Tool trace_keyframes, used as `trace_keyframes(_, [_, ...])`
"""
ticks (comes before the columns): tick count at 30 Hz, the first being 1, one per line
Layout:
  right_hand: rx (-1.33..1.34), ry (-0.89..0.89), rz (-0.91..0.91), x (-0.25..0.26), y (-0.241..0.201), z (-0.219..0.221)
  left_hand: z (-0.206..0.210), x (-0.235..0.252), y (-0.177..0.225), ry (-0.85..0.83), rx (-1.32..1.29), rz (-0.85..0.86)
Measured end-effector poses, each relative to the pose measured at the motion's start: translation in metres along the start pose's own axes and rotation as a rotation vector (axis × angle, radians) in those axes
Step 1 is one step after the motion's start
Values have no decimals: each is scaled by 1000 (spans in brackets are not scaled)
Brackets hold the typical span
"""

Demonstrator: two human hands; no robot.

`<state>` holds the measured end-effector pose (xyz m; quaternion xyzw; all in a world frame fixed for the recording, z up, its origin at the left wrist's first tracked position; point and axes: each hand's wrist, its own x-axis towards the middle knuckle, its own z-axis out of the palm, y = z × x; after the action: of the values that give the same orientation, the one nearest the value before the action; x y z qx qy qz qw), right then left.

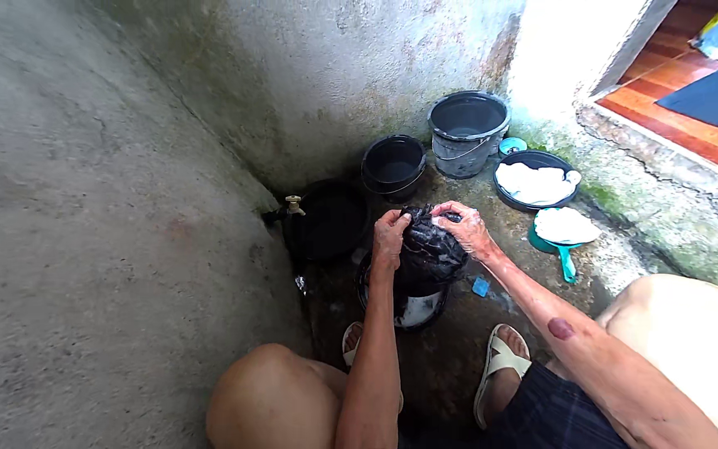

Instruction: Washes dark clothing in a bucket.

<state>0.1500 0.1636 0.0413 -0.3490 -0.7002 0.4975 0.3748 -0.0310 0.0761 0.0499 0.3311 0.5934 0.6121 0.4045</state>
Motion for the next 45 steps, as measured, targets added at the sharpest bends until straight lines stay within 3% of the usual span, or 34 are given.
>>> trace_keyframes(3, [-124, -8, -52, 1, -5, -1, 6, 0, 10, 1, 15, -21])
trace_keyframes(8, [-231, -192, -66, 13, -21, -25, 7, -2, 12, 8, 7, -37])
trace_keyframes(17, [-131, -465, -147, 2, -43, -19, 5, 9, 15, 80, 53, -27])
trace_keyframes(25, [-362, -186, -286, 5, -38, -11, 7, -3, 14, -115, 1, -13])
trace_keyframes(32, [-235, -30, -228, 8, -37, -5, 21, -15, 16, -201, 36, 84])
trace_keyframes(34, [-105, -65, -161, 10, -38, -8, 25, -13, 15, -141, 17, 162])
trace_keyframes(38, [46, -319, 101, 13, -32, -17, 19, -6, 24, -56, -42, 226])
trace_keyframes(41, [86, -434, 208, 9, -22, -10, 5, 2, 25, 107, 28, 246])
trace_keyframes(45, [109, -238, 128, -1, -4, 16, -17, 7, 4, 281, 142, 157])
